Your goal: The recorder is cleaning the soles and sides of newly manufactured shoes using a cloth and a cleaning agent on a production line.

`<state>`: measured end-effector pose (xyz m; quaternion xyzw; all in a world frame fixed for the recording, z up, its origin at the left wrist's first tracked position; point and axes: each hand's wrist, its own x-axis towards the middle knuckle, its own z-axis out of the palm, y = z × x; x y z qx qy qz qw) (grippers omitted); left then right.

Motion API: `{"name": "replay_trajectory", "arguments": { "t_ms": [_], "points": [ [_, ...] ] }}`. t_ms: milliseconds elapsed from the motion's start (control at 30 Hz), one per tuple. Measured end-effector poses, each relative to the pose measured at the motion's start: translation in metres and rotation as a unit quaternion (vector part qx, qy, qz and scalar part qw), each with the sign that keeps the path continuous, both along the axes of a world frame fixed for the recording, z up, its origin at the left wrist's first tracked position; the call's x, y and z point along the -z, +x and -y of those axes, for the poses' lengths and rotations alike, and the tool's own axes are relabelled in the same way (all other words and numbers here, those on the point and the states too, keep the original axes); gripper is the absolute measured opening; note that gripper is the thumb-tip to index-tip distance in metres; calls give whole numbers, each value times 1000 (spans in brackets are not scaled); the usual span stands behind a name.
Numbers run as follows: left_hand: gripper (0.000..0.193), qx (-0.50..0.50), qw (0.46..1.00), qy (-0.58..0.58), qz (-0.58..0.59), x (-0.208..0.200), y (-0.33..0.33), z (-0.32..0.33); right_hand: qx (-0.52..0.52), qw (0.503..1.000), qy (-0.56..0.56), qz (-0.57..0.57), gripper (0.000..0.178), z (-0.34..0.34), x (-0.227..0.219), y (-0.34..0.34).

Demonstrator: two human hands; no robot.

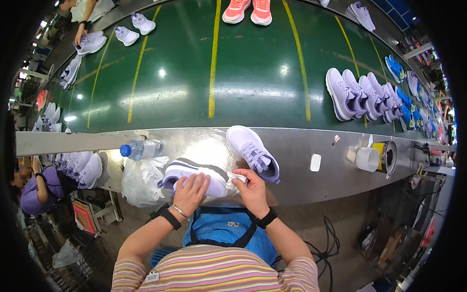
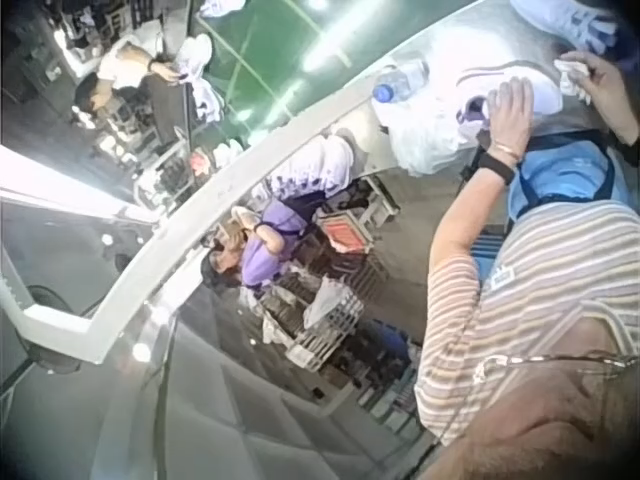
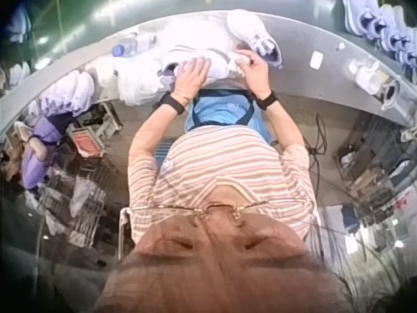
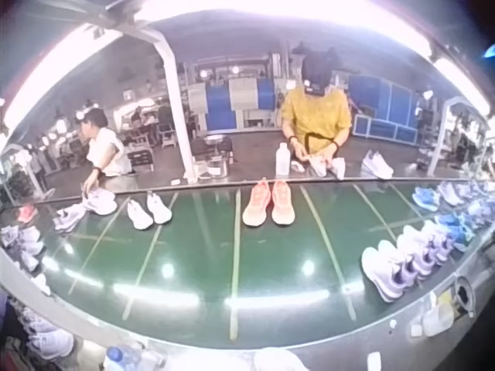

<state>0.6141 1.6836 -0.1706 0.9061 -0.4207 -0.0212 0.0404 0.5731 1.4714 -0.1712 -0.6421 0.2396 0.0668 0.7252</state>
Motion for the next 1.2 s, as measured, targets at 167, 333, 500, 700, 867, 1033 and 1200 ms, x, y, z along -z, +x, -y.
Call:
{"name": "replay_trajectory", "arguments": {
  "t_ms": [167,333,500,700,867,1033,1200],
  "points": [
    [40,12,999,-6,42,13,-7,-6,-51,995,-81,30,15,-5,17,-6],
    [39,4,996,-24,90,22,-16,-10,-164,983,-76,25,11,-14,30,2],
    [39,5,996,-33,79,26,-16,-9,-208,972,-103,39,12,-19,38,30],
    [39,7,996,-37,84,28,-15,-9,-242,961,-123,58,9,-35,43,55],
    [39,2,994,-32,103,28,-18,-10,-176,971,-157,30,12,-24,39,16],
    [38,-3,992,-43,115,32,-17,-6,-188,964,-177,62,12,-41,46,47],
    [36,-4,992,-34,119,34,-18,-9,-192,970,-149,22,13,-28,43,29]
  ]
}}
